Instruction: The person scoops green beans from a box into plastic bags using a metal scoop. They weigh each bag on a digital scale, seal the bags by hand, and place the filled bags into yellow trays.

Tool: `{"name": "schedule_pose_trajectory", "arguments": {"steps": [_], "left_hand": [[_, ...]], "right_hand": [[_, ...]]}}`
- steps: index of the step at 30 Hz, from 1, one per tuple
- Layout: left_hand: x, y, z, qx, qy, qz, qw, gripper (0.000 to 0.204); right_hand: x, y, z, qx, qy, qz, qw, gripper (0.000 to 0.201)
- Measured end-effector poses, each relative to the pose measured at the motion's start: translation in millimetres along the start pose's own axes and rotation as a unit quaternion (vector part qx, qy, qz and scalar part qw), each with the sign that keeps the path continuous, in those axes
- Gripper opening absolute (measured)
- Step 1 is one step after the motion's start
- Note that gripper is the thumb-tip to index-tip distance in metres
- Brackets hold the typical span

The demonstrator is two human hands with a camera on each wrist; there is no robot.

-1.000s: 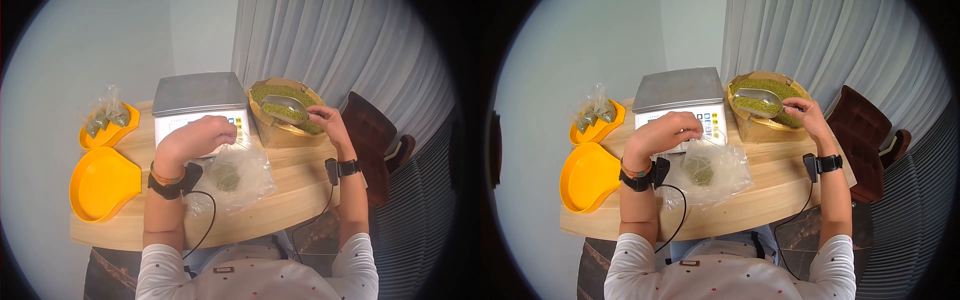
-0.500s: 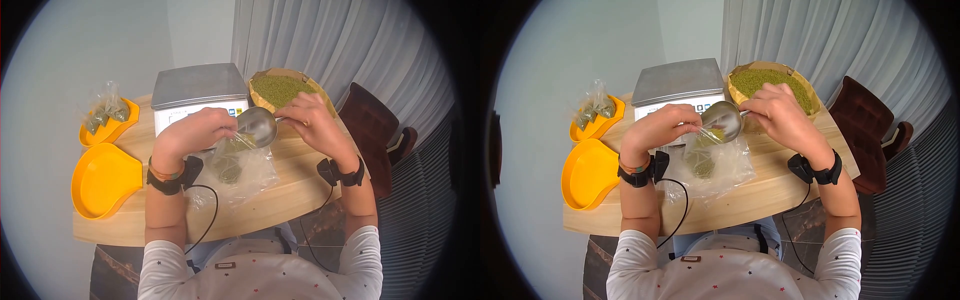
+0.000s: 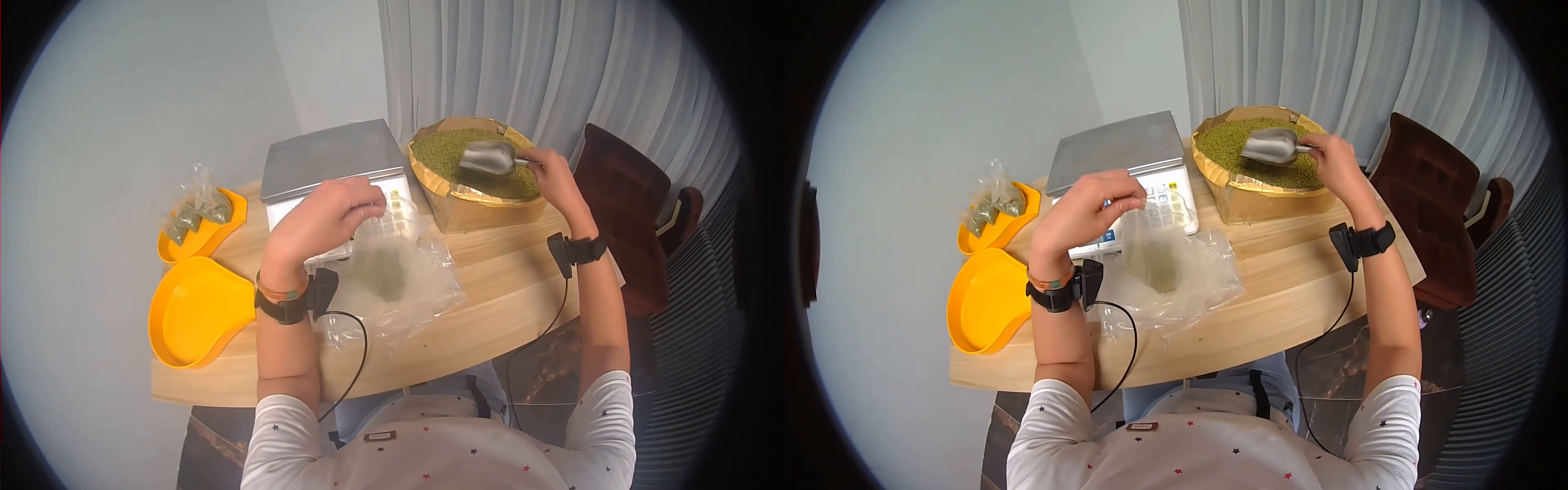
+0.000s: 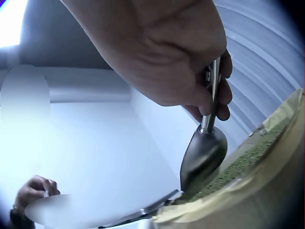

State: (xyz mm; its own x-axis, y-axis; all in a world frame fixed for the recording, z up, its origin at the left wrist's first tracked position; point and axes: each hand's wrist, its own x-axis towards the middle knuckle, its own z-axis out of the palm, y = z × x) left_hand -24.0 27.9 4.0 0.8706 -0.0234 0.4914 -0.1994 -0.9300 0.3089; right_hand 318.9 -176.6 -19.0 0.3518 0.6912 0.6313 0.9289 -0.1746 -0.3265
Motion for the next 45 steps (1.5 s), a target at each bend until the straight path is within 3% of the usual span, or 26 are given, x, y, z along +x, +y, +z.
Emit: {"name": "schedule_pose_trajectory", "arguments": {"steps": [2,5,9,12,14,19,21,23,24,26,29,32,35,38,41,45], "left_hand": [[8.1,5.5,-7.2,0.014,0.050,-0.040,0.998,0.008],[24.2,10.9,-19.6,0.041,0.105,-0.055,0.992,0.006],[55.7,-2.5,-40.0,0.117,0.199,-0.061,0.971,0.009],[80.4,-24.1,-56.7,0.192,0.254,-0.067,0.946,0.011],[94.0,-38.1,-65.8,0.232,0.273,-0.079,0.930,0.012],[109.6,-77.3,-74.5,0.322,0.292,-0.145,0.889,0.012],[108.4,-95.1,-72.9,0.343,0.286,-0.178,0.877,0.013],[100.1,-120.3,-67.6,0.360,0.279,-0.215,0.864,0.014],[93.3,-137.5,-64.3,0.364,0.243,-0.247,0.865,0.015],[83.2,-153.8,-60.0,0.365,0.206,-0.283,0.863,0.016],[71.6,-161.3,-56.6,0.351,0.183,-0.334,0.855,0.019],[61.8,-153.6,-59.2,0.339,0.162,-0.343,0.861,0.024],[53.4,-137.5,-58.2,0.363,0.192,-0.309,0.858,0.029],[45.8,-106.6,-54.8,0.372,0.226,-0.290,0.852,0.028],[27.3,-77.8,-44.1,0.340,0.211,-0.251,0.881,0.018],[-11.7,-42.7,-19.1,0.300,-0.010,-0.252,0.920,0.020]], "right_hand": [[-4.0,31.9,13.9,-0.045,-0.044,0.066,0.996,0.028],[-11.3,50.7,25.2,-0.050,-0.094,0.067,0.992,0.029],[-12.9,79.9,46.2,-0.022,-0.094,0.050,0.994,0.027],[-13.0,71.4,45.1,-0.034,-0.124,0.118,0.985,0.025],[-16.5,52.9,35.6,-0.095,-0.061,0.069,0.991,0.025],[-21.5,14.0,16.2,-0.030,-0.047,0.029,0.998,0.024],[-24.7,-0.9,14.5,-0.001,-0.055,0.018,0.998,0.023],[-29.9,-13.1,17.3,0.052,-0.057,-0.048,0.996,0.020],[-33.0,-19.6,19.2,0.055,-0.061,-0.048,0.996,0.020],[-38.8,-33.2,23.2,0.099,-0.086,-0.099,0.986,0.018],[-44.5,-57.9,26.5,0.137,-0.164,-0.110,0.971,0.018],[-47.6,-73.2,45.2,0.181,-0.208,-0.137,0.951,0.019],[-49.0,-96.7,61.8,0.200,-0.246,-0.139,0.938,0.025],[-51.3,-101.5,103.0,0.216,-0.250,-0.151,0.932,0.029],[-52.7,-108.7,132.6,0.229,-0.247,-0.143,0.930,0.031],[-53.7,-114.2,156.2,0.187,-0.214,-0.149,0.947,0.024]]}}
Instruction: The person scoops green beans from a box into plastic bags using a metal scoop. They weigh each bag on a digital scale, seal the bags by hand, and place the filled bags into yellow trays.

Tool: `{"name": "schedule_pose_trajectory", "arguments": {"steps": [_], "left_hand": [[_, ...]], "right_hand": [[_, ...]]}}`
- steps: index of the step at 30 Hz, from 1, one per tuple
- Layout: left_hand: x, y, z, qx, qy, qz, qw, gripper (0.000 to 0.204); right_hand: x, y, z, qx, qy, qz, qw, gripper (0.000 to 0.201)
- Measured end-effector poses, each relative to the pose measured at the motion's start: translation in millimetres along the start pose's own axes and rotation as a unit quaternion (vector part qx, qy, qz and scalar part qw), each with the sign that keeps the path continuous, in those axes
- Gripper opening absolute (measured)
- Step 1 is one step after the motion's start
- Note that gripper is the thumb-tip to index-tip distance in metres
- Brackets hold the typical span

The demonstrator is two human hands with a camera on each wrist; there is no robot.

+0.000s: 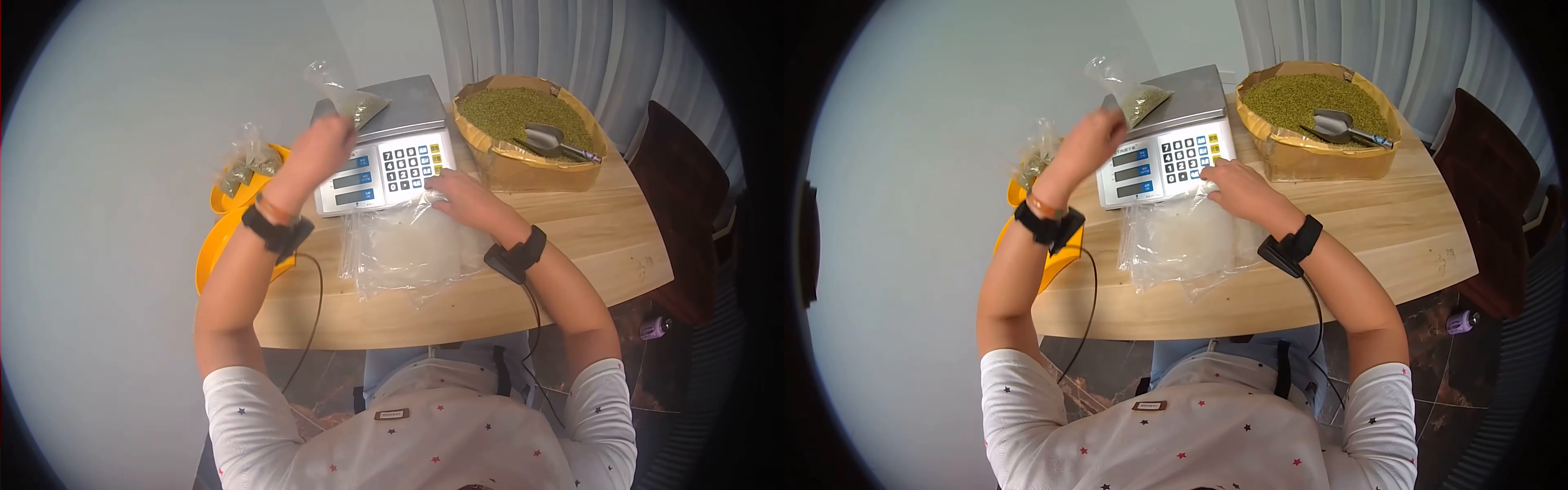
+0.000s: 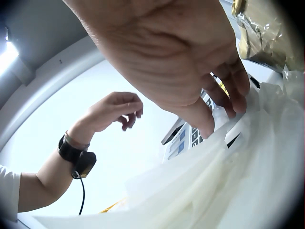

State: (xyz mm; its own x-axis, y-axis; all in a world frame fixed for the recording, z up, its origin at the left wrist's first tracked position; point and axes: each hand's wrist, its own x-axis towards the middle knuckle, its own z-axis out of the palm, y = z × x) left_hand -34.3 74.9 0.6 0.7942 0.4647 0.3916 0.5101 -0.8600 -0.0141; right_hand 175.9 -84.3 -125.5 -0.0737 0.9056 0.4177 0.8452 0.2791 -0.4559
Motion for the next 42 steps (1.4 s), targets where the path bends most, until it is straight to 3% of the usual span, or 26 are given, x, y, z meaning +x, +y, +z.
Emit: {"name": "schedule_pose_trajectory", "arguments": {"steps": [3,7,9,11,15,18,20,21,23,24,26,29,30,31,32,34,35,37,39,41,42], "left_hand": [[-42.6,24.4,-2.7,-0.009,-0.223,-0.072,0.972,0.040],[-79.8,29.0,15.9,0.003,-0.320,-0.086,0.943,0.051],[-86.7,24.2,29.5,-0.026,-0.316,-0.103,0.943,0.046],[-91.9,9.7,56.7,-0.145,-0.251,-0.088,0.953,0.037],[-84.6,8.4,75.5,-0.193,-0.197,-0.073,0.958,0.030],[-77.2,5.4,81.5,-0.288,-0.128,-0.100,0.944,0.023],[-72.1,1.1,85.4,-0.462,-0.121,-0.057,0.877,0.016],[-70.1,5.7,80.4,-0.462,-0.118,-0.056,0.877,0.016],[-68.2,16.3,71.9,-0.532,-0.183,-0.014,0.827,0.009],[-65.3,21.2,66.5,-0.530,-0.177,-0.020,0.829,0.009],[-56.3,31.8,56.0,-0.536,-0.282,0.025,0.796,0.013],[-41.9,53.3,44.2,-0.459,-0.299,0.034,0.836,0.015],[-37.6,56.3,47.4,-0.458,-0.293,0.030,0.839,0.015],[-33.5,58.3,51.8,-0.437,-0.258,0.069,0.859,0.016],[-30.3,58.0,55.3,-0.413,-0.223,0.109,0.876,0.016],[-24.7,57.9,55.3,-0.395,-0.205,0.097,0.890,0.016],[-21.1,57.9,55.1,-0.378,-0.192,0.088,0.901,0.015],[-14.3,44.3,64.7,-0.389,-0.168,0.090,0.901,0.014],[-4.4,26.9,67.2,-0.367,-0.007,0.069,0.928,0.015],[6.1,9.8,52.2,-0.323,0.073,-0.098,0.938,0.030],[16.8,-11.4,62.4,-0.301,0.157,-0.107,0.934,0.038]], "right_hand": [[4.7,5.6,3.6,-0.002,-0.028,0.030,0.999,0.014],[0.2,12.8,2.9,-0.006,-0.009,0.059,0.998,0.006],[-5.2,18.3,-0.3,-0.005,-0.010,0.066,0.998,0.005],[-11.1,20.9,-6.4,0.040,-0.021,0.040,0.998,0.008],[-21.8,10.7,-27.1,0.091,-0.043,0.071,0.992,0.009],[-32.6,16.3,-40.9,0.108,-0.037,0.079,0.990,0.007],[-38.9,23.5,-50.5,0.134,-0.082,0.104,0.982,0.009],[-39.9,21.1,-55.0,0.131,-0.082,0.103,0.983,0.009],[-41.6,14.1,-63.0,0.138,-0.049,0.114,0.983,0.028],[-39.1,5.0,-66.9,0.138,-0.053,0.106,0.983,0.028],[-31.3,-14.5,-69.7,0.302,-0.027,0.138,0.943,0.055],[-21.1,-17.1,-61.7,0.383,-0.083,0.096,0.915,0.069],[-17.2,-21.4,-56.3,0.387,-0.063,0.091,0.915,0.049],[-13.2,-17.3,-50.6,0.386,-0.067,0.086,0.916,0.049],[-9.6,-9.5,-43.6,0.378,-0.095,0.100,0.916,0.037],[-6.2,-8.3,-38.0,0.365,-0.104,0.152,0.912,0.012],[-7.6,-4.9,-34.7,0.364,-0.101,0.150,0.913,0.012],[-9.9,6.6,-23.4,0.445,-0.100,0.201,0.867,0.013],[-15.6,13.9,-16.6,0.449,-0.093,0.203,0.865,0.013],[-19.9,20.7,-10.3,0.449,-0.113,0.225,0.857,0.014],[-20.4,11.2,-16.2,0.437,-0.120,0.247,0.856,0.015]]}}
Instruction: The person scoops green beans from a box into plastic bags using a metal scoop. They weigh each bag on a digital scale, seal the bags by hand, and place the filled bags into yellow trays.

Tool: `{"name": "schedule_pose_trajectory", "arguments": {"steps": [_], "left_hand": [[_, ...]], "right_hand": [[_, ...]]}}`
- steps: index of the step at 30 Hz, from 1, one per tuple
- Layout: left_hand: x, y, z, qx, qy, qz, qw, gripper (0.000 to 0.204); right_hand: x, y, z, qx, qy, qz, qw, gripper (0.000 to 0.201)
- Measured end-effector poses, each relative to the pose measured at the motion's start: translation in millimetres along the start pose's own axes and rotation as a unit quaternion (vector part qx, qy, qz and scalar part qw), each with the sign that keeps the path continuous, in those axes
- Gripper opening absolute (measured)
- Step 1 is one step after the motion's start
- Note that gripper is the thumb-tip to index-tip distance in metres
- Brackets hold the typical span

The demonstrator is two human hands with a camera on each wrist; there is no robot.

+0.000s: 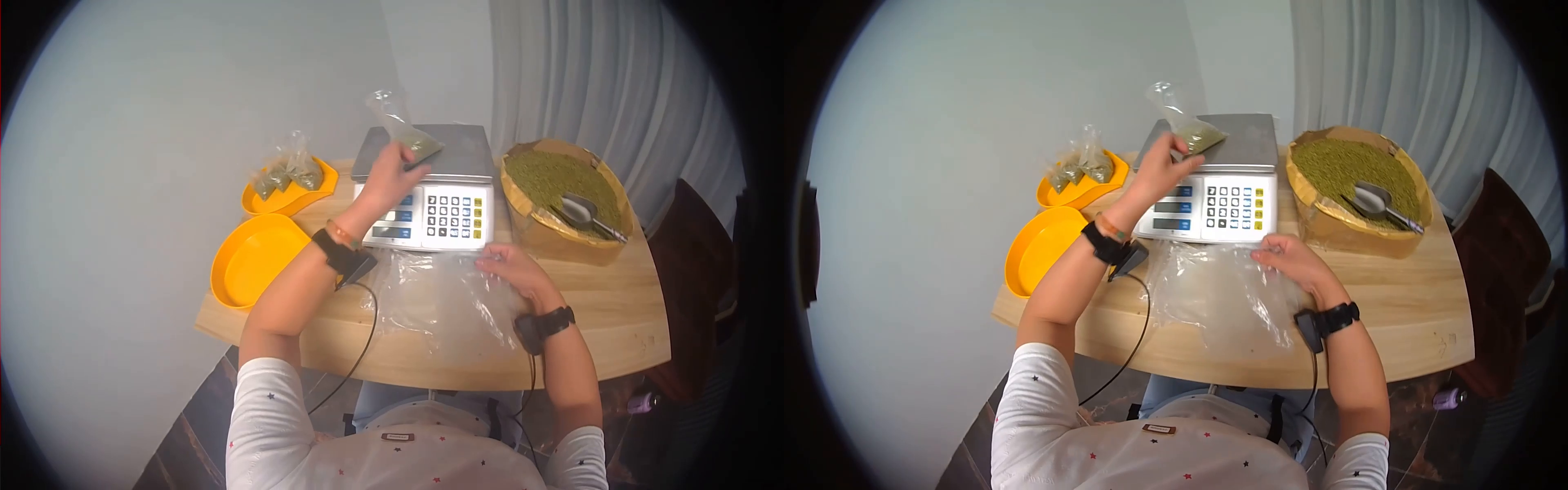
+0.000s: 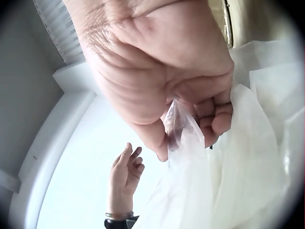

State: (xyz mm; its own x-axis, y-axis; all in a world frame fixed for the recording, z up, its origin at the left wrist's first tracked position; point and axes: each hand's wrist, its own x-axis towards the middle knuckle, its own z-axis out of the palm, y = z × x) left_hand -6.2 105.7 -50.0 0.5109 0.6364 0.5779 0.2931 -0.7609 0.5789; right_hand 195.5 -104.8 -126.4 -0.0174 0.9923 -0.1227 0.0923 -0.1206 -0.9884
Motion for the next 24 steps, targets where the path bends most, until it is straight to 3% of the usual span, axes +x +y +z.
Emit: {"name": "schedule_pose_trajectory", "arguments": {"steps": [1,2,4,5,7,8,10,13,17,18,24], "left_hand": [[13.4,-29.9,2.8,0.014,0.086,0.018,0.996,0.048],[26.8,-47.8,5.1,0.022,0.098,0.013,0.995,0.048],[51.9,-68.6,15.9,-0.030,0.177,-0.120,0.976,0.062],[60.1,-72.7,20.2,-0.026,0.190,-0.123,0.974,0.062],[74.5,-72.3,27.0,-0.155,0.147,-0.217,0.952,0.073],[78.9,-71.2,27.2,-0.154,0.157,-0.218,0.951,0.073],[86.4,-68.8,27.6,-0.140,0.084,-0.274,0.948,0.078],[94.2,-78.4,31.0,-0.143,0.039,-0.287,0.946,0.085],[91.0,-77.4,35.2,-0.112,0.080,-0.248,0.959,0.066],[89.9,-78.0,36.9,-0.153,0.082,-0.235,0.956,0.056],[93.9,-84.6,28.7,-0.232,0.071,-0.239,0.940,0.043]], "right_hand": [[2.1,3.0,2.3,-0.005,-0.012,-0.004,1.000,0.015],[4.1,8.5,0.5,-0.019,-0.024,-0.002,1.000,0.018],[6.1,12.1,2.5,-0.041,-0.048,-0.004,0.998,0.021],[4.8,10.7,4.7,-0.055,-0.048,0.002,0.997,0.022],[3.9,11.1,6.6,-0.077,-0.053,0.005,0.996,0.023],[3.3,12.4,6.1,-0.082,-0.051,0.004,0.995,0.023],[1.5,13.7,6.9,-0.074,-0.052,0.004,0.996,0.024],[-0.2,12.8,9.1,-0.070,-0.049,0.008,0.996,0.022],[1.1,16.7,9.1,-0.076,-0.042,0.018,0.996,0.020],[1.5,17.9,8.7,-0.079,-0.039,0.014,0.996,0.019],[0.2,16.3,10.0,-0.081,-0.029,0.008,0.996,0.015]]}}
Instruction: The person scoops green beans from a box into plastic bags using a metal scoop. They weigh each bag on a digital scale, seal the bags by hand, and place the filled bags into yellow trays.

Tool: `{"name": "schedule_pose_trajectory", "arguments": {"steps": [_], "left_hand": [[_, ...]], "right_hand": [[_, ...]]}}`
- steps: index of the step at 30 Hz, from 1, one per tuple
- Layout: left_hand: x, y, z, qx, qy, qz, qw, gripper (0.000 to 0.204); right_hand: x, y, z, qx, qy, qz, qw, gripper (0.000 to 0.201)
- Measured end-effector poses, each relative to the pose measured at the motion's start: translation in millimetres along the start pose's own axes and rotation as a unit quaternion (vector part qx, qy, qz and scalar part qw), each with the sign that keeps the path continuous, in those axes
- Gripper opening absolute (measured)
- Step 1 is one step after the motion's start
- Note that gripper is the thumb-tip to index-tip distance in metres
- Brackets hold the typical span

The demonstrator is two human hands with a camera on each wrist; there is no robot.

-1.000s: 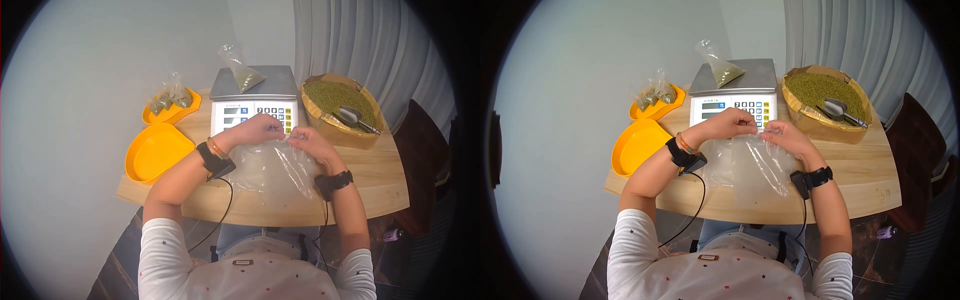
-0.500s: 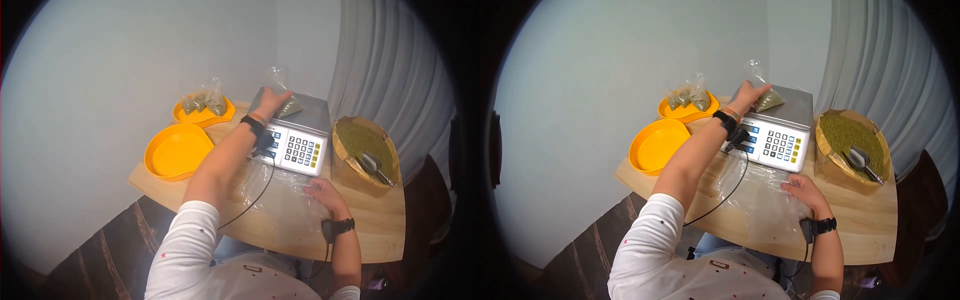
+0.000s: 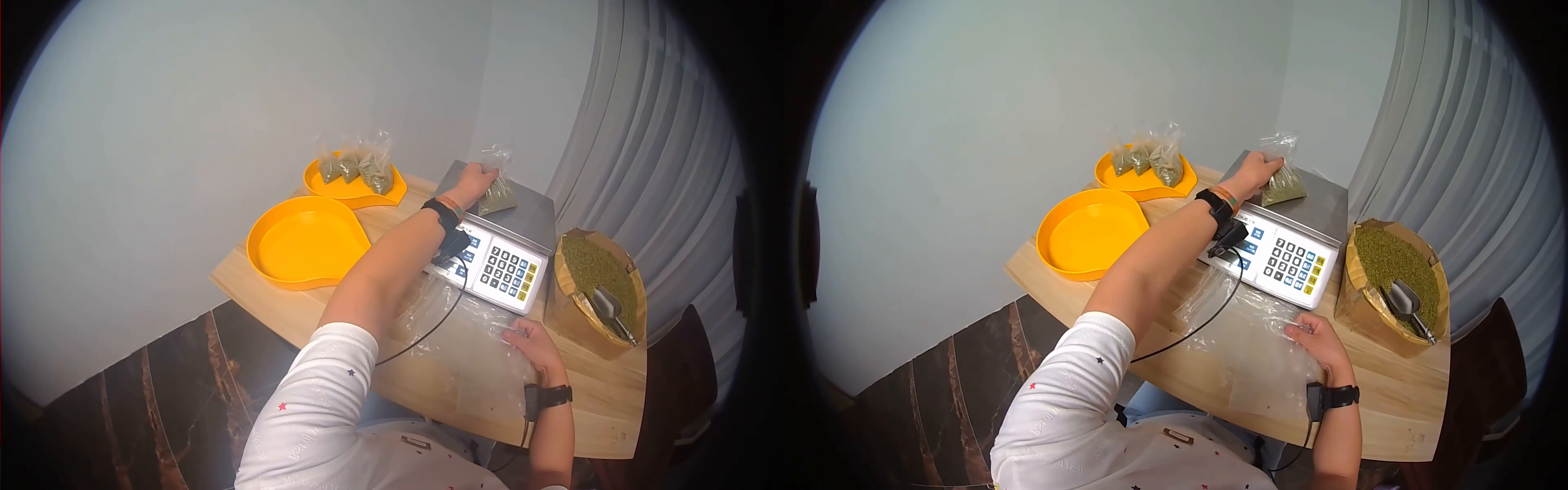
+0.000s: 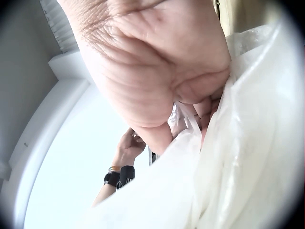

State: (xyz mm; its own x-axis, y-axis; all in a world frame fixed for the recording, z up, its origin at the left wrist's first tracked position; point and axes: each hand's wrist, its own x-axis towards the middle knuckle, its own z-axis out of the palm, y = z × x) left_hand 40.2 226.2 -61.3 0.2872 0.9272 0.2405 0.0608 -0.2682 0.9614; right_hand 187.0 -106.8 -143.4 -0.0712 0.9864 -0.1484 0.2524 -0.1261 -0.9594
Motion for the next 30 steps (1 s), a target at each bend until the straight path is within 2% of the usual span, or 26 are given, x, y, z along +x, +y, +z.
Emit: {"name": "schedule_pose_trajectory", "arguments": {"steps": [2,4,8,12,14,16,18,19,21,25,27,29,30], "left_hand": [[-3.0,6.7,-9.8,-0.007,-0.002,0.006,1.000,0.042],[-14.6,28.5,-36.4,0.069,-0.019,0.031,0.997,0.039],[-21.5,51.6,-108.3,0.028,-0.003,0.027,0.999,0.036],[-22.8,50.0,-197.9,0.007,0.080,0.046,0.996,0.030],[-33.7,50.6,-229.5,-0.045,0.166,0.031,0.985,0.028],[-24.8,23.9,-272.9,-0.021,0.210,0.045,0.976,0.029],[-27.4,7.3,-295.0,-0.006,0.282,0.009,0.959,0.029],[-25.8,-5.7,-305.0,-0.008,0.279,0.008,0.960,0.029],[-18.2,-35.9,-322.2,-0.040,0.369,-0.021,0.929,0.027],[-8.5,-84.7,-344.1,-0.044,0.355,-0.066,0.932,0.027],[-0.2,-110.2,-352.0,-0.006,0.377,-0.068,0.924,0.027],[9.8,-135.9,-366.9,0.015,0.366,-0.093,0.926,0.027],[26.3,-173.1,-387.0,0.104,0.383,-0.079,0.914,0.031]], "right_hand": [[0.6,2.6,0.0,0.006,0.002,0.001,1.000,0.015],[0.3,1.0,-0.1,0.009,0.004,0.003,1.000,0.015],[-0.8,-1.0,0.5,0.018,0.005,0.006,1.000,0.015],[1.9,4.1,-0.2,0.028,0.004,0.020,0.999,0.014],[2.8,6.2,0.5,0.035,0.002,0.014,0.999,0.014],[2.2,2.1,1.2,0.039,-0.003,0.021,0.999,0.014],[0.7,-2.7,2.2,0.037,-0.001,0.027,0.999,0.015],[0.5,-4.4,2.4,0.032,-0.002,0.032,0.999,0.015],[0.9,-4.4,2.6,0.028,0.003,0.034,0.999,0.016],[1.5,-3.9,1.4,0.023,0.004,0.050,0.998,0.017],[2.8,-1.3,0.7,0.024,0.004,0.049,0.999,0.018],[3.1,-0.1,-0.6,0.025,0.004,0.049,0.998,0.018],[3.0,0.2,-1.0,0.026,-0.001,0.043,0.999,0.018]]}}
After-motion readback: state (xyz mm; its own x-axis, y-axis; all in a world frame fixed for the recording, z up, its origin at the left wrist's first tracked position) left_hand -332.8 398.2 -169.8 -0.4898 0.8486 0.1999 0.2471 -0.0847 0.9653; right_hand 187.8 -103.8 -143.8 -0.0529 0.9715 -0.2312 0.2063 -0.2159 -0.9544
